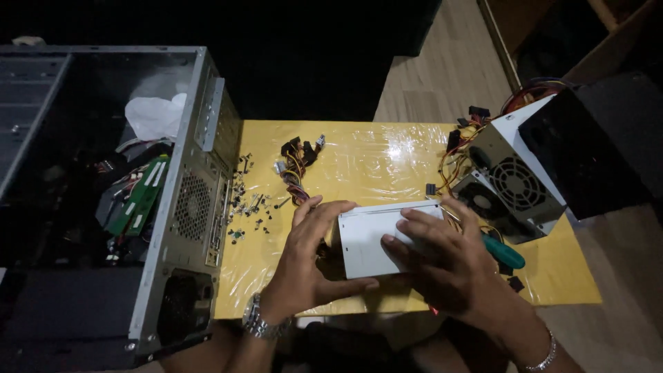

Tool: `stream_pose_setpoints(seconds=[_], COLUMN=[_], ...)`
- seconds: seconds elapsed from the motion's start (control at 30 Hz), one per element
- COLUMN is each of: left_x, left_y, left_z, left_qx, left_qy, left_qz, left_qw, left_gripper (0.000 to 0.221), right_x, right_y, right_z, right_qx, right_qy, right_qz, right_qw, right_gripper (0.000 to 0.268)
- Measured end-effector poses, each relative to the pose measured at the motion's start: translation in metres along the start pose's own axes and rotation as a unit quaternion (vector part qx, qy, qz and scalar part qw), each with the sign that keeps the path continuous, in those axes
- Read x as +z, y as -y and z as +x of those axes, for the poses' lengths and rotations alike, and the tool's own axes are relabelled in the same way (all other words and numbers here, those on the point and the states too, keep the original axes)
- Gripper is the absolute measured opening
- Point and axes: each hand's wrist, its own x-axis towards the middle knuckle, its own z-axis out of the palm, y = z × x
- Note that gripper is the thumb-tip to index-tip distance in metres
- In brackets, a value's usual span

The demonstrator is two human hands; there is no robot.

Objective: Cleaning internal components of a power supply unit with a brush and reassembling the metal casing using a screwdriver.

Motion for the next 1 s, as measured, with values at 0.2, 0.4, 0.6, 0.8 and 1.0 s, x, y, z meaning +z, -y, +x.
stream_pose_setpoints(seconds=[0.2, 0.4, 0.6, 0.8, 1.0], left_x=[0.0, 0.002, 0.007, 0.012, 0.007], left_y=[0.002, 0.003, 0.002, 0.016, 0.014], left_z=[0.004, 0.006, 0.005, 0.001, 0.0], left_qx=[0.199, 0.219, 0.204, 0.165, 0.079], left_qy=[-0.03, -0.026, -0.033, -0.027, 0.005], left_qz=[0.069, 0.068, 0.097, 0.079, 0.072], left_qw=[0.977, 0.973, 0.974, 0.983, 0.994], left_gripper=[0.074, 0.075, 0.071, 0.082, 0.106], right_x=[0.006, 0.016, 0.014, 0.019, -0.018], right_y=[0.0, 0.011, 0.01, -0.026, -0.038], right_z=[-0.008, -0.013, -0.004, -0.02, -0.002], right_qx=[-0.021, -0.011, -0.019, 0.131, 0.171], right_qy=[-0.012, -0.047, -0.032, -0.042, 0.058], right_qz=[0.0, -0.05, -0.021, 0.032, 0.331], right_qw=[1.0, 0.998, 0.999, 0.99, 0.926], right_gripper=[0.05, 0.093, 0.044, 0.098, 0.099])
